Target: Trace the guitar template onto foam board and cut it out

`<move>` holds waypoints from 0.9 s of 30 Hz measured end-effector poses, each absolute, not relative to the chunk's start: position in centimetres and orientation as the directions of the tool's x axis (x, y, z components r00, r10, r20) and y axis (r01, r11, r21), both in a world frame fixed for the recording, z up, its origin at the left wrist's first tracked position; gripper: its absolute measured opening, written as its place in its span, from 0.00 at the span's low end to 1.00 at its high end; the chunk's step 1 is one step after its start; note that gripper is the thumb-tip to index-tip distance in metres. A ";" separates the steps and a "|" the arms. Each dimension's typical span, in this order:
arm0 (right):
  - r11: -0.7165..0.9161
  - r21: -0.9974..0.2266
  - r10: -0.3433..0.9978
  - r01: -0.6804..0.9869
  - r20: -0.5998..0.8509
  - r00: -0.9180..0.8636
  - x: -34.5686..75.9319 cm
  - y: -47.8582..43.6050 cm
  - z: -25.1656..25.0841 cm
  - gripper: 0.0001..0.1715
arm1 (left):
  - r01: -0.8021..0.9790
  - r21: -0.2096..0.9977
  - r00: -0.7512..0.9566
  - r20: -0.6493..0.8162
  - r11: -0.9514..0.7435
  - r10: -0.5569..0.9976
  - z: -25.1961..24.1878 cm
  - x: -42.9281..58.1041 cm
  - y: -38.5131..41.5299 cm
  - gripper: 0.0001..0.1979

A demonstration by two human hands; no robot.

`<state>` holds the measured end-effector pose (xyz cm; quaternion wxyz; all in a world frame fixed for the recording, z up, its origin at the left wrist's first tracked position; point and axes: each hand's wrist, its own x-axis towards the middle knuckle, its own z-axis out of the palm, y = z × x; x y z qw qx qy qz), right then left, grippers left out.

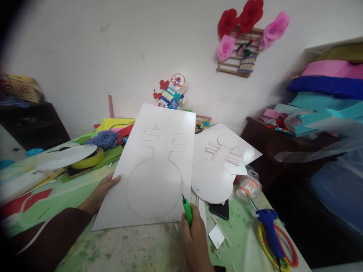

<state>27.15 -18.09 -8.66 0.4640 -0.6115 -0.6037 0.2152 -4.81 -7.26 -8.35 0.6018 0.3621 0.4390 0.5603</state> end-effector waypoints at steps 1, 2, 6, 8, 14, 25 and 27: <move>0.155 -0.831 0.939 0.534 0.292 0.181 27.2 -18.1 -8.6 0.20 | -0.359 0.927 -0.011 -0.121 0.109 0.993 -8.4 -4.8 -7.3 0.32; 0.152 -0.833 0.941 0.532 0.286 0.180 27.2 -18.2 -8.5 0.19 | -0.363 0.926 -0.006 -0.118 0.108 0.993 -8.4 -4.9 -7.2 0.31; 0.150 -0.835 0.946 0.529 0.276 0.167 27.2 -18.2 -8.6 0.16 | -0.367 0.926 0.007 -0.096 0.092 0.995 -8.6 -4.9 -7.3 0.29; 0.159 -0.832 0.947 0.531 0.280 0.155 27.1 -18.2 -8.5 0.16 | -0.362 0.928 -0.001 -0.095 0.088 0.995 -8.6 -4.8 -7.3 0.29; 0.203 -0.814 0.951 0.544 0.296 0.088 26.9 -18.2 -8.0 0.15 | -0.362 0.927 0.007 -0.104 0.099 0.995 -8.5 -4.9 -7.4 0.30; 0.226 -0.843 0.952 0.488 0.298 0.075 26.6 -18.3 -8.0 0.15 | -0.356 0.929 0.009 -0.103 0.099 0.995 -8.6 -4.9 -7.3 0.31; 0.202 -0.864 0.952 0.461 0.283 0.114 26.7 -18.2 -8.1 0.13 | -0.354 0.930 -0.001 -0.104 0.096 0.995 -8.5 -4.8 -7.4 0.31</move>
